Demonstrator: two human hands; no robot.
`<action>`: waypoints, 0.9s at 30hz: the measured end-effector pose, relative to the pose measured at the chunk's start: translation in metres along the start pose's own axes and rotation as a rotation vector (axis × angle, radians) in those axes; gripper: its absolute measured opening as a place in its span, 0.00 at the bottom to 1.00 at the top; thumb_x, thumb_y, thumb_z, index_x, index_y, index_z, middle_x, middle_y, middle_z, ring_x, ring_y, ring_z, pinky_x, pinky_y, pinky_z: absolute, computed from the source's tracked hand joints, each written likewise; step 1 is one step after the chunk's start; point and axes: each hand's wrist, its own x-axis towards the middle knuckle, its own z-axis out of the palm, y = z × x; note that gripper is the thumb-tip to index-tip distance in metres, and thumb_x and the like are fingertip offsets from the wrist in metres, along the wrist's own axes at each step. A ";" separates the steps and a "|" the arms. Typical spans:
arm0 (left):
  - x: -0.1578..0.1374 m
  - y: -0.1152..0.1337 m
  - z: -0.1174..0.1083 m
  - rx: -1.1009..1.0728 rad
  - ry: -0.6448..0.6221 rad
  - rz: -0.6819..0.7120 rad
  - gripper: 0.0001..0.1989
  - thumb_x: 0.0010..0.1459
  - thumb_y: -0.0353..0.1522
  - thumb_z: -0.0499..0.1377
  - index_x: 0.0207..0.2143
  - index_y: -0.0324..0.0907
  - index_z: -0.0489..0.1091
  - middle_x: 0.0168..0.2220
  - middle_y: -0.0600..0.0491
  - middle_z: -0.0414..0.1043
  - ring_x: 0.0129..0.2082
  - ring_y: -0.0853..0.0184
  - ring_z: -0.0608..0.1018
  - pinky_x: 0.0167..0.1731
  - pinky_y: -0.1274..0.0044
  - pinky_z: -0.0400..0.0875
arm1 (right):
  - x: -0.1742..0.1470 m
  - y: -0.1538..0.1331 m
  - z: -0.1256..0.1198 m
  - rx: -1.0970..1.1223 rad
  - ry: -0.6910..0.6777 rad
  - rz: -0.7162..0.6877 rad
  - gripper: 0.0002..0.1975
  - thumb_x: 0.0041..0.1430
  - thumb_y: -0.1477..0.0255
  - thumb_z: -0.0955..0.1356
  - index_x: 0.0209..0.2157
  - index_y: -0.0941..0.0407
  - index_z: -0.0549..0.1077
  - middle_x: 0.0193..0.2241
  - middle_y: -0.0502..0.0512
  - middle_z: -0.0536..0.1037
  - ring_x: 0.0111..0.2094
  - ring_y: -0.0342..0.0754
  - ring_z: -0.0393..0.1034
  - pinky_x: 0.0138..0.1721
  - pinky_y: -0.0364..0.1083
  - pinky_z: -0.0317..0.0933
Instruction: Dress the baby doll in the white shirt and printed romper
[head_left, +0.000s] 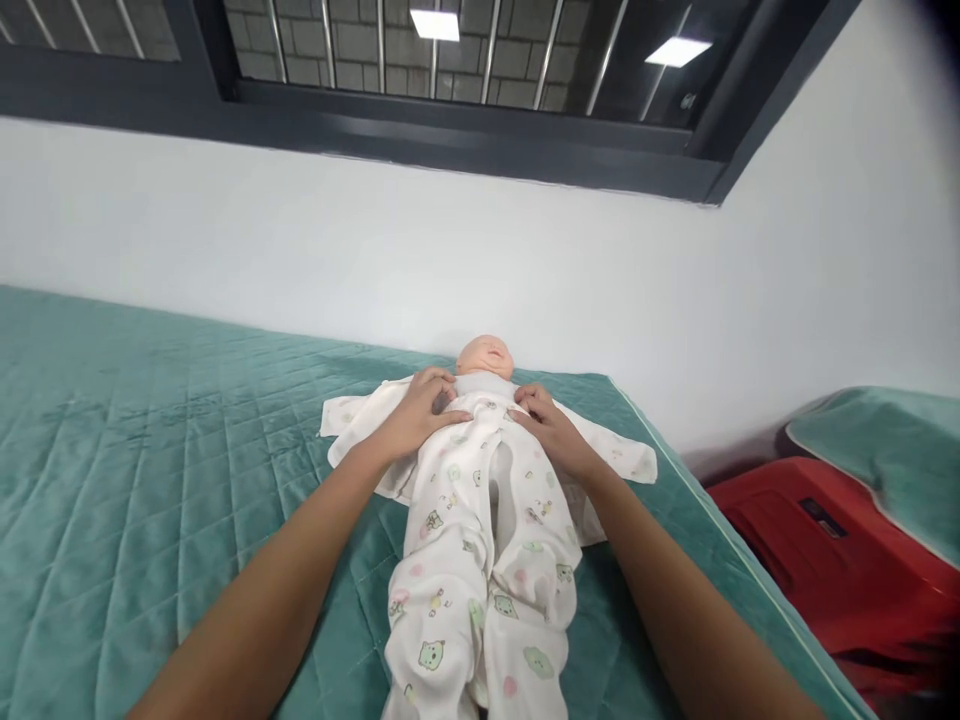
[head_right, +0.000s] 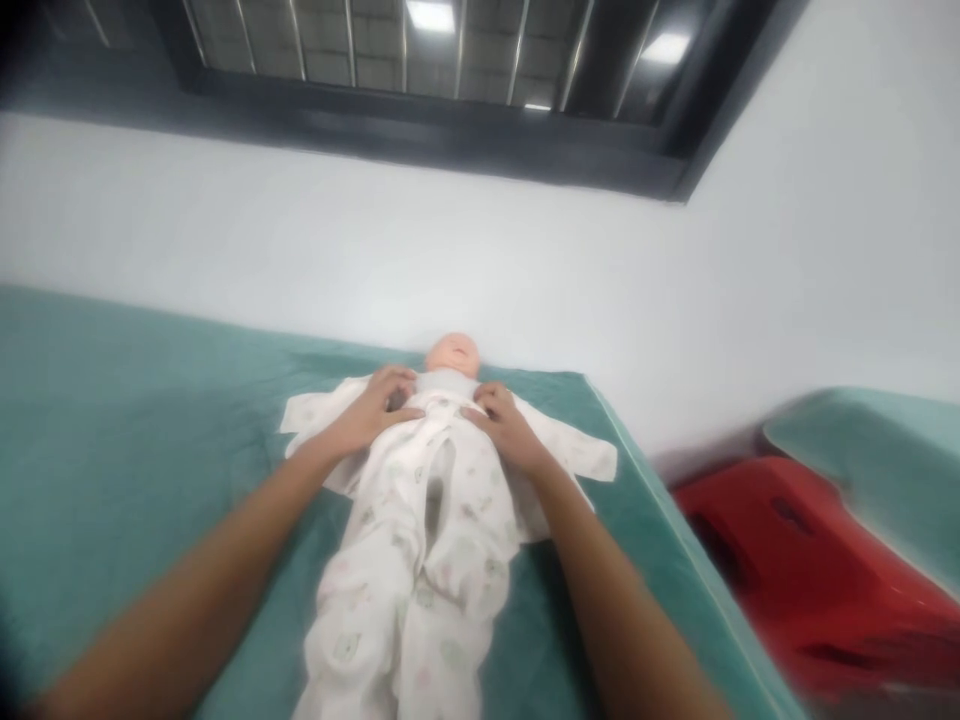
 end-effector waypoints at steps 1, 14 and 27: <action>0.002 0.000 -0.001 0.011 -0.019 -0.008 0.14 0.54 0.44 0.63 0.33 0.44 0.66 0.54 0.48 0.64 0.58 0.59 0.63 0.59 0.65 0.57 | 0.002 0.000 -0.002 -0.035 -0.026 -0.005 0.21 0.59 0.53 0.65 0.23 0.54 0.63 0.42 0.55 0.66 0.49 0.52 0.60 0.57 0.53 0.51; 0.030 -0.004 -0.023 -0.088 -0.252 -0.097 0.19 0.54 0.49 0.59 0.23 0.43 0.66 0.40 0.51 0.71 0.43 0.61 0.73 0.44 0.71 0.65 | 0.029 0.006 -0.003 -0.105 0.021 0.011 0.21 0.59 0.54 0.65 0.21 0.54 0.67 0.38 0.54 0.71 0.43 0.50 0.67 0.48 0.50 0.58; 0.054 -0.024 0.006 0.223 0.071 -0.238 0.19 0.59 0.42 0.53 0.20 0.43 0.54 0.21 0.57 0.60 0.25 0.66 0.64 0.28 0.74 0.52 | 0.058 0.022 0.008 -0.286 0.135 0.228 0.22 0.58 0.52 0.63 0.21 0.54 0.66 0.23 0.50 0.72 0.30 0.49 0.64 0.32 0.46 0.53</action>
